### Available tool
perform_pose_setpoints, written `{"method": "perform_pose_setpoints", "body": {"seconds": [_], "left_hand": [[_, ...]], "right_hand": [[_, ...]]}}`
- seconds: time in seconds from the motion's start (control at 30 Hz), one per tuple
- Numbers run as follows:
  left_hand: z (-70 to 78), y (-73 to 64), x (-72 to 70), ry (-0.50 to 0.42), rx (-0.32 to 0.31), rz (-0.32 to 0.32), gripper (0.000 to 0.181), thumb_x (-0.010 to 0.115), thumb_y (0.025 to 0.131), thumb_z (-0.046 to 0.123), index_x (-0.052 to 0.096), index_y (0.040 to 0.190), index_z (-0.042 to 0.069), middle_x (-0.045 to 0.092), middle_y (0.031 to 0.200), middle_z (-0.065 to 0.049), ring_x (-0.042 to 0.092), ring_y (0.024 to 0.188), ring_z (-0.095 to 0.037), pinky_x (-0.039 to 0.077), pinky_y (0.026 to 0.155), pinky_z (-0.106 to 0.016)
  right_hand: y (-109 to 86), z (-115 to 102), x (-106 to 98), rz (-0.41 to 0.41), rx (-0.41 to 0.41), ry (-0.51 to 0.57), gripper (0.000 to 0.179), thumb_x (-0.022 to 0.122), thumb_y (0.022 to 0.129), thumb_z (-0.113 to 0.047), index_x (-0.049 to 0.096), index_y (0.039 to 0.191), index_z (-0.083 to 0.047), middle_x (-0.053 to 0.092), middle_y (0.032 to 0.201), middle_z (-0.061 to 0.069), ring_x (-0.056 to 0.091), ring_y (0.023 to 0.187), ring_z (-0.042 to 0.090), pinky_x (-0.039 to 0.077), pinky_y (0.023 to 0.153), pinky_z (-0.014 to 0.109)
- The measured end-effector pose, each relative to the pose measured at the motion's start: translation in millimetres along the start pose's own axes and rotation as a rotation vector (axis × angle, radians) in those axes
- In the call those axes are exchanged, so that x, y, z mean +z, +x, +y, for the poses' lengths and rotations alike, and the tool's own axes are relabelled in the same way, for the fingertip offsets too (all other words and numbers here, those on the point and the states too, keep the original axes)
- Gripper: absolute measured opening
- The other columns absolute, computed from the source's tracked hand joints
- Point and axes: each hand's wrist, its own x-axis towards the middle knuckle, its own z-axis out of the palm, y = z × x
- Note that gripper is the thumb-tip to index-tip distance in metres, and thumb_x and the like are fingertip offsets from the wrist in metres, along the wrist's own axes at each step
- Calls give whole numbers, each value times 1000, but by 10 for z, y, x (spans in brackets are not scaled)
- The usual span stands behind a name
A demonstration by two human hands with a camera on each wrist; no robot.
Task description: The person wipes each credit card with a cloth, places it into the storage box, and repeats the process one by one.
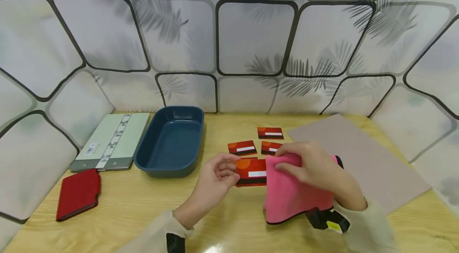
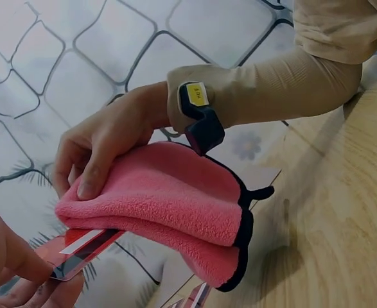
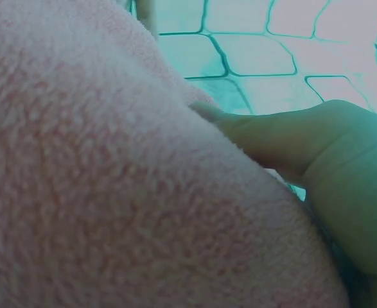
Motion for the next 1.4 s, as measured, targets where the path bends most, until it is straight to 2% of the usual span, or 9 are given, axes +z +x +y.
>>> {"method": "perform_pose_setpoints", "body": {"seconds": [0.17,0.3,0.43,0.63,0.87,0.97,1.1,1.2,1.4], "left_hand": [[41,12,-61,15,3,4,35,58,82,-19,58,115,-8,61,96,-25,62,81,-16,54,74,-18],[61,18,-104,33,24,52,34,57,81,-21,57,113,-10,62,90,-24,61,74,-16,54,68,-19],[66,32,-128,48,20,82,34,54,80,-23,56,111,-9,62,89,-23,59,70,-14,52,63,-19],[56,73,-153,120,10,72,22,58,81,-21,66,96,-8,65,100,-21,61,77,-18,51,65,-18],[-11,147,-105,22,22,29,35,54,77,-26,64,109,-13,61,110,-26,58,83,-14,51,67,-17],[-47,171,-48,-20,34,50,38,50,76,-27,63,109,-14,62,110,-27,57,82,-12,49,65,-16],[-89,202,-21,-44,12,109,31,55,79,-25,66,106,-14,64,107,-25,60,82,-15,52,68,-17],[-118,232,-32,-13,-15,134,26,63,80,-19,68,104,-11,66,102,-22,61,81,-17,53,68,-19],[-146,274,-40,51,-10,137,25,63,81,-17,70,104,-9,68,101,-22,60,78,-12,50,62,-16]], "right_hand": [[-21,55,-71,-32,90,-19,15,80,79,-20,68,88,-24,61,76,-14,52,71,4,47,63,23],[-34,103,-120,-20,122,-39,16,80,78,-19,67,86,-25,60,76,-14,52,71,4,46,63,23],[-35,115,-149,-1,110,-42,16,80,78,-19,68,86,-26,62,77,-14,53,71,3,46,63,23],[-12,103,-152,5,98,-48,15,80,79,-20,68,86,-25,62,76,-14,52,69,3,46,61,22],[-15,95,-103,18,44,-77,19,82,76,-19,66,84,-25,59,72,-17,50,67,1,45,59,21],[-26,80,-85,0,40,-91,17,81,77,-20,67,85,-24,59,72,-17,49,66,1,43,59,22],[-23,70,-76,-29,67,-86,16,80,78,-21,68,88,-22,60,72,-16,49,65,1,43,58,22],[-20,69,-81,-42,86,-75,16,80,78,-21,68,89,-22,59,72,-15,48,65,2,42,58,22],[-25,68,-82,-36,103,-48,16,80,79,-21,68,89,-23,57,71,-15,48,66,3,42,58,22]]}}
